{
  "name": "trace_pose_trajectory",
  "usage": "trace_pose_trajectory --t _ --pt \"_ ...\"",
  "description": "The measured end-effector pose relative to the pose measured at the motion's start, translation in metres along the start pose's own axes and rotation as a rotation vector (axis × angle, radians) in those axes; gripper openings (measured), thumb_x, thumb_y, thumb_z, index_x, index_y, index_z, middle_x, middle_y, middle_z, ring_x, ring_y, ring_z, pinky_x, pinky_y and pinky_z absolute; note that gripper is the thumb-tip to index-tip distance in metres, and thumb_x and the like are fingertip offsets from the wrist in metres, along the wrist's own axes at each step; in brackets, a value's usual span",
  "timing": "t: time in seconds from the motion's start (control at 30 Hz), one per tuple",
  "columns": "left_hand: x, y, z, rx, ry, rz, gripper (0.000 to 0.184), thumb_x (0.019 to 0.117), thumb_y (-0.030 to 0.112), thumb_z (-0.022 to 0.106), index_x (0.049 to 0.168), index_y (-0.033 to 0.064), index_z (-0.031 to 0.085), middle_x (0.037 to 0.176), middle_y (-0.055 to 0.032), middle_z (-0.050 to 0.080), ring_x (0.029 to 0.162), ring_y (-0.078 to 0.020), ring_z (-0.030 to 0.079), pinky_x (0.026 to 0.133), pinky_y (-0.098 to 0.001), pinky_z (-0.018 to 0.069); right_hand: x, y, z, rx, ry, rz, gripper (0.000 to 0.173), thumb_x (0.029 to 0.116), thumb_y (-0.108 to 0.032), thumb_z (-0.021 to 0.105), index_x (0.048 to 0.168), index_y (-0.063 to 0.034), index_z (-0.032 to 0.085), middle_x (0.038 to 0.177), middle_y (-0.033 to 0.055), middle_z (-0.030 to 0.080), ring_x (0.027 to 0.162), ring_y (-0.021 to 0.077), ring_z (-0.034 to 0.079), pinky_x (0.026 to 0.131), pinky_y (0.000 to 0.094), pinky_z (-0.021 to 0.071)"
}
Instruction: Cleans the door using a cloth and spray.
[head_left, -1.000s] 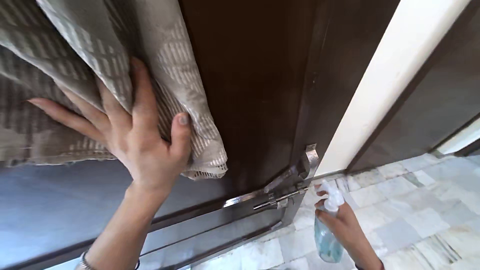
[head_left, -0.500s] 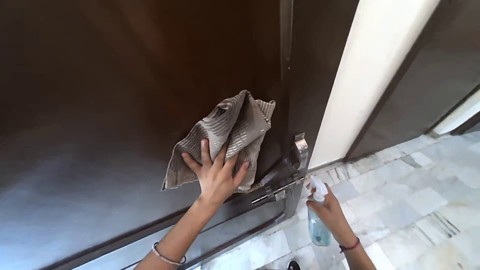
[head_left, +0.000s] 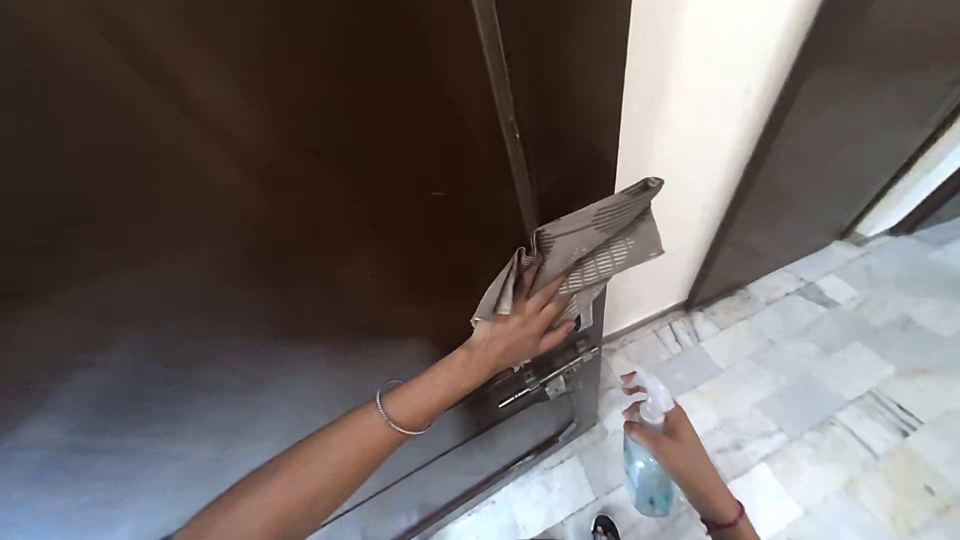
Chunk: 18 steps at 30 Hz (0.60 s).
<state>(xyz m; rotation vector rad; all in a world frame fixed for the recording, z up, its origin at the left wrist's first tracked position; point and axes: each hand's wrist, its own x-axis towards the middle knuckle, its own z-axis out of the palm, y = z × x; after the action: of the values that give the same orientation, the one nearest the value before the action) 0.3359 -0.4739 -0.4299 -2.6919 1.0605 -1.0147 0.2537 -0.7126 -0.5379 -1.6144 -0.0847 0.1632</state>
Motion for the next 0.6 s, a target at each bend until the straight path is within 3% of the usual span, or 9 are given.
trace_pose_trajectory --t 0.07,0.2,0.27,0.33,0.4,0.43,0.47,0.53,0.6 --pt "0.003 -0.003 -0.008 0.056 -0.054 0.060 0.043 0.0961 0.044 0.058 0.115 0.0089 0.073 0.138 -0.0151 0.064 0.131 -0.0447 0.056 0.107 -0.0595 0.0416 -0.004 0.002 -0.003 -0.010 -0.005 -0.018 0.062 0.0738 -0.006 0.067 0.133 0.0059 0.055 0.127 0.0124 0.062 0.095 0.0079 0.065 0.080 0.0230 0.0547" --pt "0.018 -0.016 -0.022 -0.002 -0.205 0.222 0.041 0.0955 0.038 0.063 0.124 0.0088 0.070 0.132 -0.0149 0.067 0.130 -0.0369 0.059 0.107 -0.0499 0.0461 -0.008 0.006 -0.007 0.002 -0.012 -0.033 0.064 0.0734 -0.008 0.067 0.134 0.0054 0.053 0.124 0.0100 0.064 0.093 0.0057 0.066 0.078 0.0214 0.0554" --pt "0.026 -0.019 -0.031 -0.074 -0.362 0.262 0.048 0.0966 0.039 0.063 0.133 0.0076 0.065 0.142 -0.0178 0.060 0.138 -0.0395 0.051 0.110 -0.0523 0.0439 -0.011 0.006 -0.008 0.025 -0.010 -0.019 0.065 0.0730 -0.007 0.067 0.135 0.0058 0.052 0.123 0.0085 0.064 0.092 0.0050 0.066 0.078 0.0211 0.0560" --pt "0.039 -0.018 -0.043 -0.175 -0.606 0.221 0.059 0.0998 0.044 0.059 0.146 0.0079 0.053 0.158 -0.0171 0.042 0.150 -0.0395 0.033 0.112 -0.0544 0.0412 -0.013 0.006 -0.009 0.043 -0.009 -0.016 0.065 0.0728 -0.006 0.068 0.134 0.0069 0.052 0.122 0.0083 0.064 0.093 0.0053 0.066 0.079 0.0215 0.0564" --pt "0.045 -0.016 -0.042 -0.319 -0.682 0.210 0.066 0.0980 0.044 0.063 0.149 0.0051 0.049 0.163 -0.0177 0.035 0.154 -0.0393 0.025 0.117 -0.0544 0.0342 -0.014 0.005 -0.010 0.054 -0.003 -0.019 0.064 0.0722 -0.005 0.068 0.133 0.0074 0.052 0.121 0.0079 0.064 0.092 0.0054 0.067 0.078 0.0217 0.0568" --pt "0.046 -0.013 -0.036 -0.359 -0.721 0.226 0.064 0.0995 0.044 0.061 0.149 0.0047 0.049 0.165 -0.0164 0.031 0.154 -0.0386 0.024 0.115 -0.0534 0.0369 -0.015 0.005 -0.010 0.059 0.007 -0.021 0.063 0.0719 -0.004 0.067 0.132 0.0076 0.052 0.120 0.0077 0.065 0.092 0.0054 0.067 0.078 0.0219 0.0570" --pt "0.043 -0.008 -0.026 -0.368 -0.742 0.260 0.060 0.1016 0.042 0.058 0.147 0.0043 0.051 0.166 -0.0147 0.030 0.153 -0.0372 0.028 0.111 -0.0514 0.0432 -0.016 0.005 -0.012 0.064 0.018 -0.024 0.063 0.0718 -0.004 0.067 0.132 0.0077 0.053 0.119 0.0073 0.065 0.093 0.0054 0.067 0.079 0.0223 0.0572" --pt "0.026 0.009 0.002 -0.411 -0.831 0.255 0.044 0.1073 0.027 0.050 0.140 -0.0021 0.057 0.161 -0.0171 0.039 0.148 -0.0366 0.039 0.112 -0.0495 0.0427 -0.020 0.006 -0.016 0.076 0.043 -0.034 0.062 0.0714 -0.001 0.067 0.131 0.0093 0.052 0.117 0.0073 0.065 0.093 0.0058 0.067 0.079 0.0227 0.0573" --pt "0.019 0.029 0.007 -0.412 -1.115 0.014 0.040 0.1108 0.018 0.038 0.141 -0.0026 0.053 0.145 -0.0220 0.055 0.132 -0.0383 0.055 0.106 -0.0528 0.0459 -0.027 0.006 -0.023 0.092 0.058 -0.045 0.061 0.0723 0.001 0.066 0.131 0.0103 0.050 0.116 0.0066 0.065 0.093 0.0055 0.067 0.080 0.0230 0.0576"
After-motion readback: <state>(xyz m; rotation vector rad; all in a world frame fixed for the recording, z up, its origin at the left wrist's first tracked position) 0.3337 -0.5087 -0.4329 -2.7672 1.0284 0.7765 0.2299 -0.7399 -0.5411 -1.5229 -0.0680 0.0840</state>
